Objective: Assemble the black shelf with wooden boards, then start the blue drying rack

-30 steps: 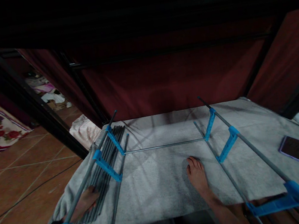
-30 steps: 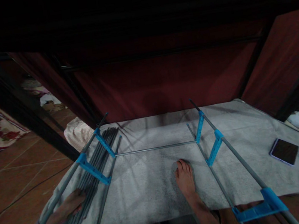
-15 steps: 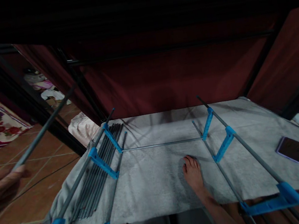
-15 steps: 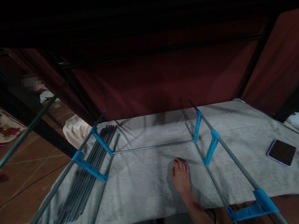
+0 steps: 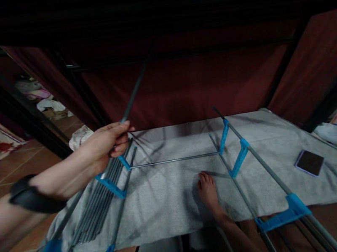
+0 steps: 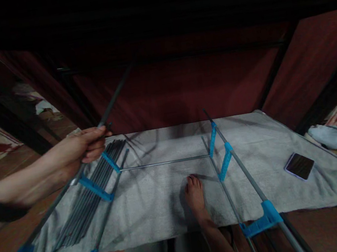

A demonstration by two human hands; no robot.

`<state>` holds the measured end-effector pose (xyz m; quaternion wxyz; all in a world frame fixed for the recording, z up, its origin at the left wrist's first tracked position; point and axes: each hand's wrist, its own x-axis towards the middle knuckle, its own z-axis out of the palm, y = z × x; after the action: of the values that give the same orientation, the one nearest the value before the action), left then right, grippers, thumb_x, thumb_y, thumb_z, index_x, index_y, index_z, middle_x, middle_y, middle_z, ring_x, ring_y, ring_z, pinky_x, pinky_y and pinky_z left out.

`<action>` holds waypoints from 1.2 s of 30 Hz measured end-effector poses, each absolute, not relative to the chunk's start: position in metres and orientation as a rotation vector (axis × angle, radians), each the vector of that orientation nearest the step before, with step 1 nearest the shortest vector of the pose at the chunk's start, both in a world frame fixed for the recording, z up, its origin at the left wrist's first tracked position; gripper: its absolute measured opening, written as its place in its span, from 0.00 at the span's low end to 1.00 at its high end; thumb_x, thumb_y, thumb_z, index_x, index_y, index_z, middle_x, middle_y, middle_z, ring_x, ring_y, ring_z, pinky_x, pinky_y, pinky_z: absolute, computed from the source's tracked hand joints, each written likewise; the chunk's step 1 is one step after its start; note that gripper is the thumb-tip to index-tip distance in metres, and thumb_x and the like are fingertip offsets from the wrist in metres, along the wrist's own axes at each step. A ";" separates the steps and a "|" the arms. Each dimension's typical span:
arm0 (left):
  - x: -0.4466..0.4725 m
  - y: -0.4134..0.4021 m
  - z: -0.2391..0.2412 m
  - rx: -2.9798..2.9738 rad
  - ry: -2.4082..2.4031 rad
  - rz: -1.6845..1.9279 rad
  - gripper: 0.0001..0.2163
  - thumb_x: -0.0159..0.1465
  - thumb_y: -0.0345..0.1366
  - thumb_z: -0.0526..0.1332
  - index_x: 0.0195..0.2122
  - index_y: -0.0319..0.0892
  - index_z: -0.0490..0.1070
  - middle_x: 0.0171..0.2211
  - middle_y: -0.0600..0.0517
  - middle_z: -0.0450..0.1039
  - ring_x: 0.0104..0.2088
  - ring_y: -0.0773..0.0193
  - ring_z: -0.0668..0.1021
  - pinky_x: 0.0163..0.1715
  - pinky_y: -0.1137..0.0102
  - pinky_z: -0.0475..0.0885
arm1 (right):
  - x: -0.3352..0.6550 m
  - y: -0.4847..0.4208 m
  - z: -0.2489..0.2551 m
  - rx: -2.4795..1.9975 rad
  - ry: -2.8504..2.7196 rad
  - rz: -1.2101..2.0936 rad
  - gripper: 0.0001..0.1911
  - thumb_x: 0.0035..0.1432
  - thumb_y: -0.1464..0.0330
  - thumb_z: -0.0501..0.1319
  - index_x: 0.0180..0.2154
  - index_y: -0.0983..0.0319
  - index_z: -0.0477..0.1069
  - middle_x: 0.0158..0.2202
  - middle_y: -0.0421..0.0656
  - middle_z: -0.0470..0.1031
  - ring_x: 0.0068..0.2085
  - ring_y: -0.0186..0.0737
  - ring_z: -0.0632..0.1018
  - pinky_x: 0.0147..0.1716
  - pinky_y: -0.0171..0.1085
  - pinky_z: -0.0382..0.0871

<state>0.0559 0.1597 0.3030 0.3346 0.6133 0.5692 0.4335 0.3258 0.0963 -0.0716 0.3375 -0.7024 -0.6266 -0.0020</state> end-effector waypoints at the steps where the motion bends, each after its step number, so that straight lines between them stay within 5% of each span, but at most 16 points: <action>1: 0.071 0.163 0.302 1.561 1.356 1.057 0.17 0.71 0.40 0.51 0.41 0.28 0.69 0.21 0.60 0.56 0.18 0.79 0.65 0.24 0.78 0.59 | 0.326 0.096 -0.071 -1.825 -1.634 0.002 0.20 0.62 0.73 0.49 0.53 0.64 0.69 0.53 0.53 0.73 0.56 0.50 0.70 0.57 0.47 0.59; 4: 0.121 0.175 0.278 1.441 1.158 1.126 0.14 0.66 0.43 0.59 0.32 0.36 0.65 0.17 0.62 0.53 0.14 0.78 0.59 0.17 0.80 0.50 | 0.325 0.097 -0.071 -1.823 -1.628 0.021 0.20 0.62 0.73 0.48 0.53 0.66 0.70 0.53 0.54 0.73 0.57 0.50 0.70 0.57 0.48 0.59; 11: 0.180 0.181 0.146 1.566 1.416 1.491 0.16 0.65 0.47 0.55 0.25 0.44 0.57 0.20 0.59 0.53 0.22 0.70 0.61 0.23 0.73 0.55 | 0.326 0.098 -0.071 -1.849 -1.627 0.032 0.21 0.61 0.74 0.50 0.54 0.63 0.70 0.54 0.52 0.73 0.57 0.49 0.71 0.57 0.47 0.60; 18: 0.114 0.124 0.036 1.857 1.790 1.081 0.16 0.66 0.49 0.53 0.27 0.44 0.62 0.19 0.58 0.59 0.21 0.67 0.64 0.26 0.71 0.56 | 0.326 0.099 -0.073 -1.796 -1.550 0.053 0.21 0.59 0.75 0.51 0.51 0.60 0.72 0.52 0.48 0.74 0.56 0.47 0.72 0.58 0.48 0.62; 27: 0.056 0.082 0.004 1.935 1.973 0.776 0.12 0.66 0.45 0.52 0.33 0.43 0.70 0.22 0.54 0.69 0.21 0.65 0.70 0.25 0.71 0.58 | 0.321 0.131 -0.010 -1.320 -0.973 0.749 0.15 0.54 0.65 0.58 0.44 0.59 0.73 0.45 0.45 0.79 0.47 0.43 0.78 0.50 0.45 0.70; 36: 0.047 0.060 0.011 1.967 1.982 0.450 0.12 0.68 0.44 0.51 0.36 0.46 0.70 0.29 0.50 0.77 0.33 0.57 0.79 0.30 0.69 0.62 | 0.324 0.136 0.073 -0.937 -0.613 1.180 0.22 0.47 0.60 0.69 0.44 0.59 0.70 0.35 0.41 0.81 0.36 0.40 0.81 0.42 0.43 0.76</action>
<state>0.0467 0.0596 0.0111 0.1561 0.6870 0.6921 0.1572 0.3244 0.1362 0.0734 0.6872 -0.4184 -0.2740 0.5269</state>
